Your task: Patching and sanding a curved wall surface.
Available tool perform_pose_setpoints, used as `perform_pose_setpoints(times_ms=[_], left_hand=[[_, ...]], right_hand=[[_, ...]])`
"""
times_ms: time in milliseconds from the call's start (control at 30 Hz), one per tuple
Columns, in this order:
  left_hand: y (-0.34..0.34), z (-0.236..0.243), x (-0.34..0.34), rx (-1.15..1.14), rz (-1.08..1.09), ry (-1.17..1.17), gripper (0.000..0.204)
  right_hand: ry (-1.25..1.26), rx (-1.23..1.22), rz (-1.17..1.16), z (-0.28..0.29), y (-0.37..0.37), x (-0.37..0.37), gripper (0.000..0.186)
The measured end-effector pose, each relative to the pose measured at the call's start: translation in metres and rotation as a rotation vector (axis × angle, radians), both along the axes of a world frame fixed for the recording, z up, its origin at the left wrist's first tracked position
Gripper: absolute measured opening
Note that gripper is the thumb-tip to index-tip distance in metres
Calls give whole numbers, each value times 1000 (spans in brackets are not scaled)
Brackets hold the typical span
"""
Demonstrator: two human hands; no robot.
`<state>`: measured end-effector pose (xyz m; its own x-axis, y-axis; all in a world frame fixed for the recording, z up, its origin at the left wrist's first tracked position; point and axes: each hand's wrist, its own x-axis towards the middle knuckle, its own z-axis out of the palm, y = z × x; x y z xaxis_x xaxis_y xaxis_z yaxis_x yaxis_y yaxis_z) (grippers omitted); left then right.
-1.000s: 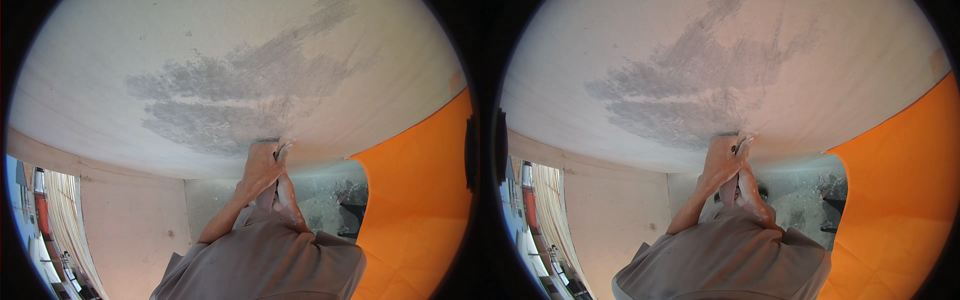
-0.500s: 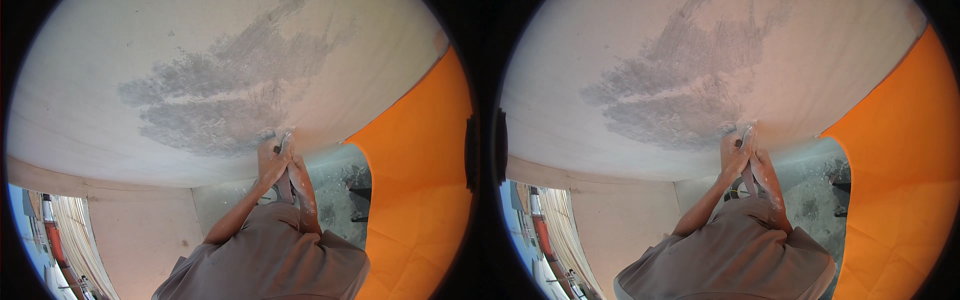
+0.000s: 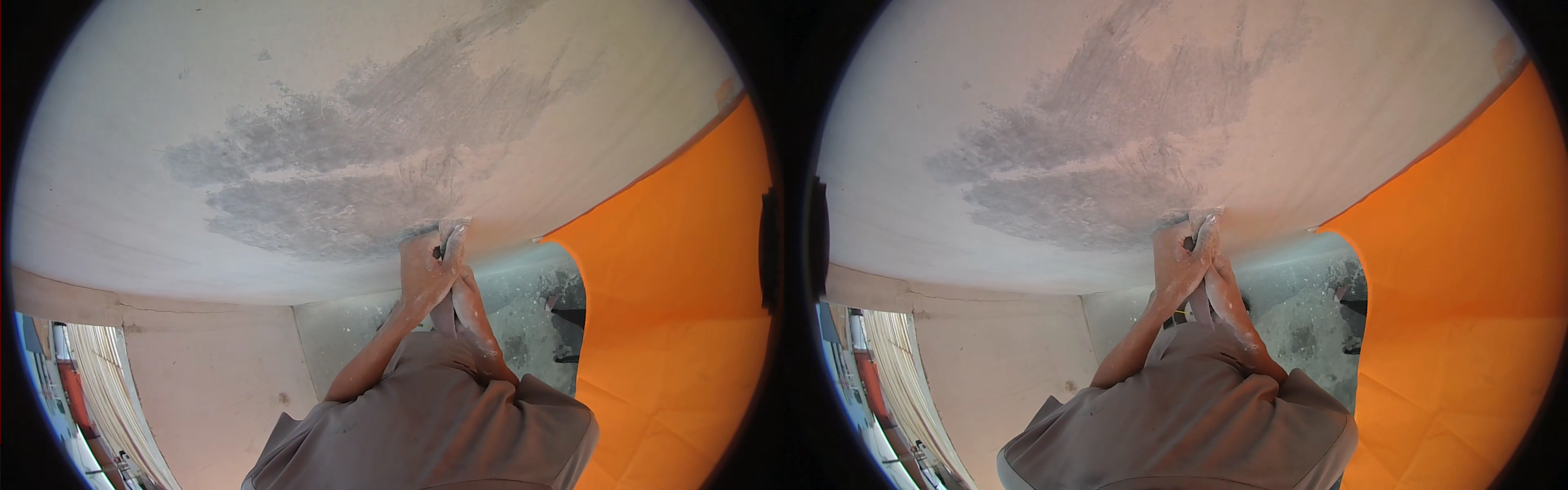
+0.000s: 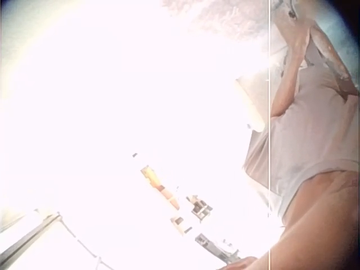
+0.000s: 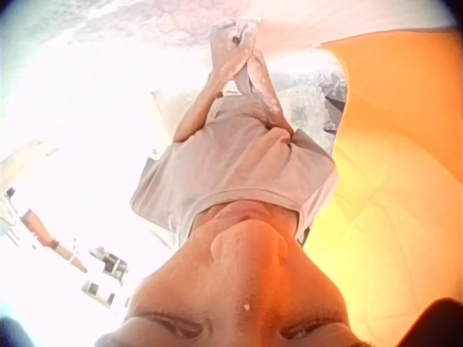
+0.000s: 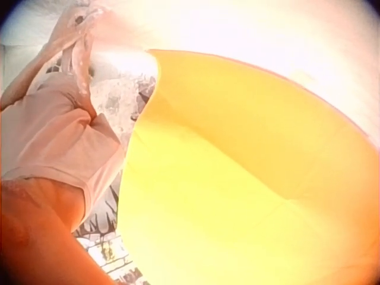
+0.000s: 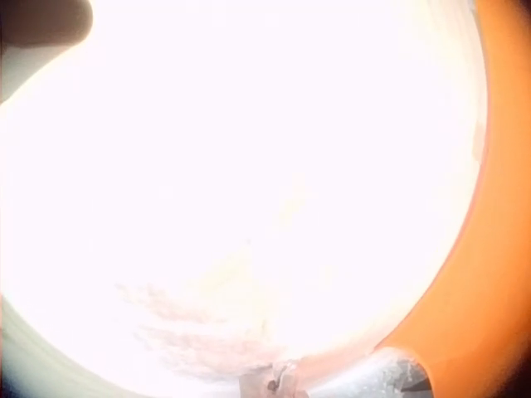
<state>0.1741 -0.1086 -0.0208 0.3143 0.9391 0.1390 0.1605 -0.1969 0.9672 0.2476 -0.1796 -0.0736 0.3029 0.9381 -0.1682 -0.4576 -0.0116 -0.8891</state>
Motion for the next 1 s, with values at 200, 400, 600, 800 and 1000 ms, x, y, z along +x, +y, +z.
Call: perform_pose_setpoints(times_ms=[200, 400, 600, 800, 1000], left_hand=[[6, 48, -7, 244, 9, 160, 27], [-5, 100, 29, 388, -29, 120, 34], [-19, 4, -21, -153, -158, 27, 29], [-16, -4, -38, -152, -122, 105, 26], [-20, 23, -55, 71, 108, -224, 23]], right_hand=[[-38, -62, 102, -2, -5, 6, 36], [-91, -121, 191, -12, -18, 13, 39], [-127, -149, 200, -11, -36, 24, 43], [-373, 114, 133, -12, -34, 5, 54], [-34, 438, 191, -31, -39, -2, 110]])
